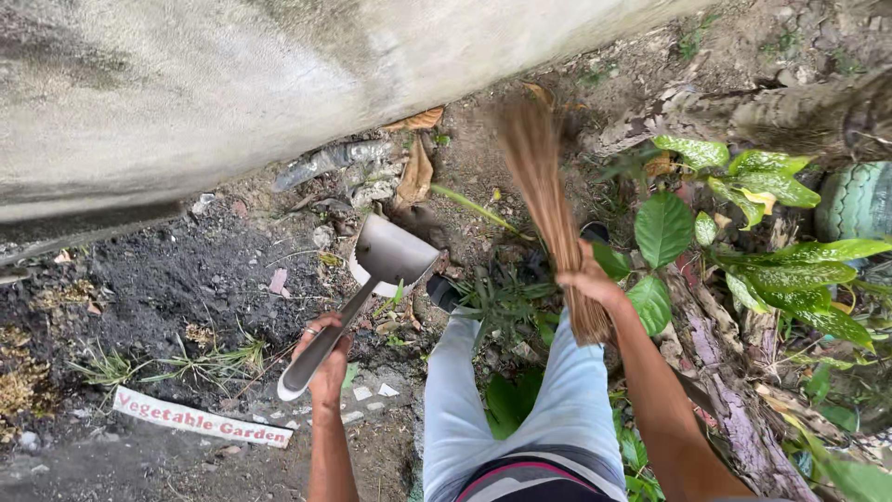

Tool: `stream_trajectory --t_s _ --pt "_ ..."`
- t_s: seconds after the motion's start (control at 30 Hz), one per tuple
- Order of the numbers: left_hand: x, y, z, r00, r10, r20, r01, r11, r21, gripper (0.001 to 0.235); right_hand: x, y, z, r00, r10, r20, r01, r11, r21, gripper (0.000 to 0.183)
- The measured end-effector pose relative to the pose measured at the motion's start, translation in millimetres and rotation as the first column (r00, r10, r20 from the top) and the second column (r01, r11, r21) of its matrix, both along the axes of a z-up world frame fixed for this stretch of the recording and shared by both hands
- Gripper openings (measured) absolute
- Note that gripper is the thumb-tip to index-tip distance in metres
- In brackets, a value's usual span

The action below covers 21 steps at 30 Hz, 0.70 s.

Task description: The person sweeps leaves and debris into a dustpan using a broom and places the waste into a black bucket.

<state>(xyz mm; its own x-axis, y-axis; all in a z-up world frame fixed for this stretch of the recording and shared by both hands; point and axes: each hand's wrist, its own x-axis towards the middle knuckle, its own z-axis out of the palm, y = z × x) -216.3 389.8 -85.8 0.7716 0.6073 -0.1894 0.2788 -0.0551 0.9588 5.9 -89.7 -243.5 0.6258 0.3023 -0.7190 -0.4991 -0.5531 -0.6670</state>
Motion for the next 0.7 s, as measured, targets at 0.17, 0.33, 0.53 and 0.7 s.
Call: stream_trajectory --t_s 0.17,0.33,0.53,0.7 --pt "-26.6 1.4 -7.0 0.991 0.115 -0.071 -0.105 0.985 0.136 0.031 70.3 72.8 -28.9 0.94 -0.157 -0.303 0.127 0.985 -0.116 0.106" --pt "-38.7 3.0 -18.0 0.991 0.121 -0.061 -0.113 0.987 0.111 0.031 50.7 10.3 68.0 0.823 0.487 -0.292 -0.545 0.822 -0.165 0.119" --pt "-17.2 -8.0 -26.3 0.989 0.128 -0.075 -0.114 0.979 0.168 0.024 74.2 -8.0 31.2 0.985 0.173 0.0 -0.172 0.979 -0.112 0.117" --pt "15.3 -20.7 -24.7 0.991 0.126 -0.047 -0.131 0.984 -0.123 0.02 127.5 65.2 -44.3 0.939 -0.013 -0.343 -0.082 0.962 -0.261 0.094"
